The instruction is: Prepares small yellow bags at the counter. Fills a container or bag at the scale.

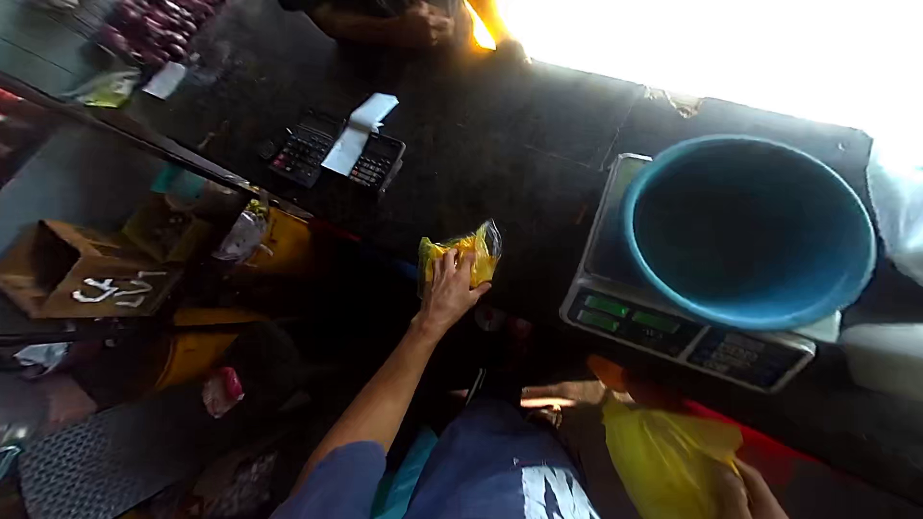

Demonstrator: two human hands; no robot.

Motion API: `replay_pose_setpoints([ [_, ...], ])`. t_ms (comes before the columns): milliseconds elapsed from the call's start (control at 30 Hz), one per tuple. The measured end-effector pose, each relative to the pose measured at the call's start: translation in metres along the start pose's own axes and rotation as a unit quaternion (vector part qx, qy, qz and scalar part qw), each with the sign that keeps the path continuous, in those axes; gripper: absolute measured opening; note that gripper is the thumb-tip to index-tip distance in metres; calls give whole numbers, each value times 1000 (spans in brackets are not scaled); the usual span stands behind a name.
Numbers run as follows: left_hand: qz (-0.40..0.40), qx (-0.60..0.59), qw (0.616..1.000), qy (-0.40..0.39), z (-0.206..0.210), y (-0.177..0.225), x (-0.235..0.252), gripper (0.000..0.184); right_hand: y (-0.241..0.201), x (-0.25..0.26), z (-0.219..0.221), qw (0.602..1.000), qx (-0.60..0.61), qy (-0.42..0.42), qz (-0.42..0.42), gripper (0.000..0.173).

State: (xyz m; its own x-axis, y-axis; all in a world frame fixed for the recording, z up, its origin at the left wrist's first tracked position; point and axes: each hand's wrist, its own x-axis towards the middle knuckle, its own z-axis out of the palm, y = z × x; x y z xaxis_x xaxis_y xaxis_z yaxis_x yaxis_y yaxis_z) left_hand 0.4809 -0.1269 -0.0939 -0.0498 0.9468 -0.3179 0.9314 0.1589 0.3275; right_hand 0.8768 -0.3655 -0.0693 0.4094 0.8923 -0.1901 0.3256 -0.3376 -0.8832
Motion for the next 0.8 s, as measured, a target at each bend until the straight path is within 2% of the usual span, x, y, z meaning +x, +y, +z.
replay_pose_setpoints([
  [67, 28, -39, 999, -17, 7, 18, -8, 73, 8, 11, -6, 998, -35, 23, -37, 27],
  [133, 52, -68, 996, -35, 15, 39, -8, 69, 1, 20, -8, 998, -15, 37, -47, 24],
  [267, 104, -87, 989, -53, 35, 79, -4, 47, -3, 12, -16, 997, 25, 54, -56, 23],
  [367, 89, -96, 988, -75, 45, 103, 12, 51, 2, -3, -25, 994, 39, 74, -65, 22],
  [433, 100, -148, 981, -77, 52, 108, 22, 50, 8, -16, -32, 993, 54, 88, -62, 21],
  [500, 118, -256, 953, -114, 58, 116, 32, 42, 15, -26, -36, 990, 74, 106, -51, 20],
  [533, 121, -332, 925, -138, 62, 122, 35, 36, 19, -30, -37, 989, 82, 112, -44, 20],
  [600, 83, -493, 843, -196, 63, 129, 36, 32, 25, -35, -39, 988, 90, 116, -38, 20],
  [667, 36, -579, 781, -231, 58, 127, 34, 38, 29, -37, -43, 988, 90, 118, -40, 22],
  [733, 5, -599, 770, -219, 51, 119, 30, 49, 31, -38, -48, 986, 91, 132, -44, 22],
  [800, 9, -586, 787, -193, 44, 109, 18, 48, 34, -44, -54, 984, 90, 149, -46, 22],
])
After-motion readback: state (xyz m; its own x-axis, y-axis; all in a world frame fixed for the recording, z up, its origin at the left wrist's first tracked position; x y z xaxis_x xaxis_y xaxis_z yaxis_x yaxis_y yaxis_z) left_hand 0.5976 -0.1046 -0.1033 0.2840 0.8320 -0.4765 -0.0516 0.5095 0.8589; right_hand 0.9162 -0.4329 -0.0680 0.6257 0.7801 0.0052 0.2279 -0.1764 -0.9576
